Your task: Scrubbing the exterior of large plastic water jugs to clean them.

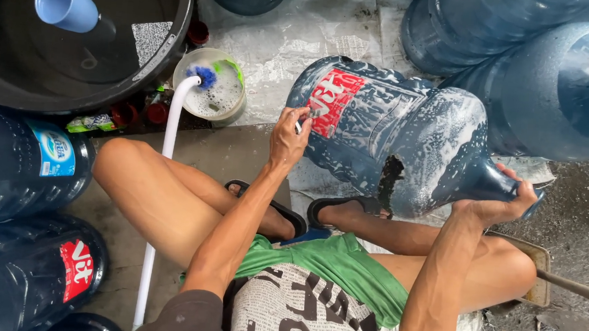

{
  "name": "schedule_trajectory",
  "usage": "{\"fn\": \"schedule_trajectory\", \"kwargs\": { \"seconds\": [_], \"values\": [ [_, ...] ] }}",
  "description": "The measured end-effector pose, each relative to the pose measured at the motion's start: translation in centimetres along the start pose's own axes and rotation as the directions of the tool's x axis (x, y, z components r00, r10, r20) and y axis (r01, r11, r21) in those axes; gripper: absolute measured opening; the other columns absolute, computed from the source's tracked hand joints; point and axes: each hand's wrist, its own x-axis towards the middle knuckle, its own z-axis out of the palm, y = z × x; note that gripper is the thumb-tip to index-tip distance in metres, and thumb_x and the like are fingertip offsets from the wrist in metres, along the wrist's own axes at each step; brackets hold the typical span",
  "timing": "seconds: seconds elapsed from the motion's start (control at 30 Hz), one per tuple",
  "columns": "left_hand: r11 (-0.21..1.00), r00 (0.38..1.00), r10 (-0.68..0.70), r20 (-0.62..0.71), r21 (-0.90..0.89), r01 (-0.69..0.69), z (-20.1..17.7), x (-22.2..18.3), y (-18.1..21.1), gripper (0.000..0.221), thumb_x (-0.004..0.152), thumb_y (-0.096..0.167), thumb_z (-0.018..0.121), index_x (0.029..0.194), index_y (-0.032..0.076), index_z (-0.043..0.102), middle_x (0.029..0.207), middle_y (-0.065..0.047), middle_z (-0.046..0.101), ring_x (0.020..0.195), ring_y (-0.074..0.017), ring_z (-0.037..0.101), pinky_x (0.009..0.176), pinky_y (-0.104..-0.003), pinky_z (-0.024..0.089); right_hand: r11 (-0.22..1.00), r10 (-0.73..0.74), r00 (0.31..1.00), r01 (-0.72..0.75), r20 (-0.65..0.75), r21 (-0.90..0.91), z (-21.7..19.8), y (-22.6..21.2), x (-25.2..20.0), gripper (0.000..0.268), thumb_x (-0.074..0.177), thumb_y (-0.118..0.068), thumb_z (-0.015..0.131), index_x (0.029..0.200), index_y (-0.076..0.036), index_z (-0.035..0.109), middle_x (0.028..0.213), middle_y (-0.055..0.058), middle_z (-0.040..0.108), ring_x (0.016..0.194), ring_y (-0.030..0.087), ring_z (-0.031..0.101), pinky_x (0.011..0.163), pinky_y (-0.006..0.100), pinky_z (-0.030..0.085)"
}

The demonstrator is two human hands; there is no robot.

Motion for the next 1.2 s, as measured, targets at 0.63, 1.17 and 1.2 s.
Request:
{"fn": "schedule_trajectory", "kwargs": {
  "seconds": [0.63, 1.17, 1.2],
  "values": [
    [0.985, 0.989, -0.032, -0.146, 0.162, 0.056, 0.5, 1.4, -1.7, 0.006, 0.086, 0.011, 0.056, 0.08, 0.011, 0.055, 0.083, -0.006, 0.053, 0.059, -0.0255, 0.053, 0.048, -0.039, 0.042, 0.996, -0.009, 0.999, 0.013, 0.043, -0.091, 0.3, 0.0, 0.0, 0.024, 0.056, -0.03, 0.059, 0.059, -0.006, 0.059, 0.067, 0.012, 0.063, 0.07, 0.026, 0.058, 0.067, 0.038, 0.046],
    [0.614, 0.61, -0.782, 0.128, 0.331, 0.717, -12.8, 13.2, -9.4, 0.056, 0.08, 0.026, 0.051, 0.129, 0.013, 0.028, 0.118, -0.014, 0.05, 0.097, -0.0325, 0.054, 0.077, -0.042, 0.043, 0.989, -0.122, 0.992, 0.124, 0.019, -0.083, -2.6, 1.6, 2.2, 0.029, 0.058, -0.033, 0.059, 0.072, -0.009, 0.054, 0.069, 0.015, 0.061, 0.077, 0.03, 0.063, 0.072, 0.042, 0.045],
    [0.619, 0.613, -0.779, 0.135, 0.327, 0.714, -12.2, 12.8, -9.8, 0.056, 0.08, 0.026, 0.051, 0.129, 0.013, 0.028, 0.118, -0.014, 0.05, 0.097, -0.0325, 0.054, 0.077, -0.042, 0.043, 0.988, -0.131, 0.991, 0.132, 0.02, -0.082, -2.6, 1.6, 2.3, 0.029, 0.058, -0.033, 0.059, 0.072, -0.009, 0.054, 0.069, 0.015, 0.061, 0.077, 0.03, 0.063, 0.072, 0.042, 0.045]
  ]
}}
